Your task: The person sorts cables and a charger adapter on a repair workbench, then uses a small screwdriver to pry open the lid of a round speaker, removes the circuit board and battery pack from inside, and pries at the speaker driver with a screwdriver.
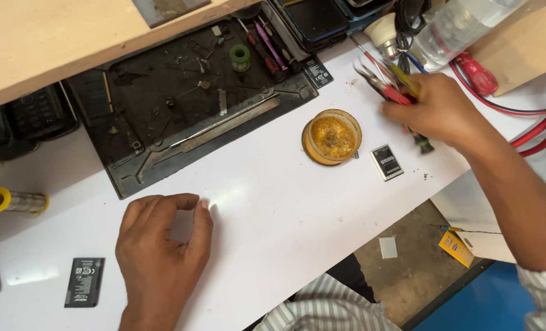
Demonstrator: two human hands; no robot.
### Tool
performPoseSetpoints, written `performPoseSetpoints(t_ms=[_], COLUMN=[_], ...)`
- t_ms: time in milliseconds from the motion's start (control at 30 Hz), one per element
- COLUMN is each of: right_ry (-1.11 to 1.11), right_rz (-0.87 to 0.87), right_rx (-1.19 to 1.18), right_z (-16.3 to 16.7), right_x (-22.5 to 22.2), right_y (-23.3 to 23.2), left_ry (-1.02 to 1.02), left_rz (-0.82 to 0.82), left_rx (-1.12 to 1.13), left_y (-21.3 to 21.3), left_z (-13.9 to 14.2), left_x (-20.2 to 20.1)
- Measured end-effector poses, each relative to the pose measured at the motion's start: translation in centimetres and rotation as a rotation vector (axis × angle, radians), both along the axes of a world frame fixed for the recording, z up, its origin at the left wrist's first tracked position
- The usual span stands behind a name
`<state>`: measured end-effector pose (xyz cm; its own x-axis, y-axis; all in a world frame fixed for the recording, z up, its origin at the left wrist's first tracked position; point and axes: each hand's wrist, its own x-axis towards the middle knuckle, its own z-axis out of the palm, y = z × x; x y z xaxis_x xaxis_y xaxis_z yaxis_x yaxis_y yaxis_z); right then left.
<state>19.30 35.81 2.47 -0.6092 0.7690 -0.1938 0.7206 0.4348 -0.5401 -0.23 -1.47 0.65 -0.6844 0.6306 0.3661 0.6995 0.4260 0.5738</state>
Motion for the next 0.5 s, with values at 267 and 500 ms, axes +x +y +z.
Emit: performPoseSetpoints(t_ms=[267,500], right_ry=[-0.174,-0.327], right_rz=[0.220,0.187], right_rx=[0.344,0.372], right_z=[-0.8,0.7], right_x=[-5.9,-5.8], right_y=[3.0,1.7], left_ry=[0.008,0.007], left_rz=[0.035,0.006], left_rx=[-0.018,-0.019], left_y=[0.0,-0.1], left_z=[0.3,0.4], left_x=[-0.2,-0.3])
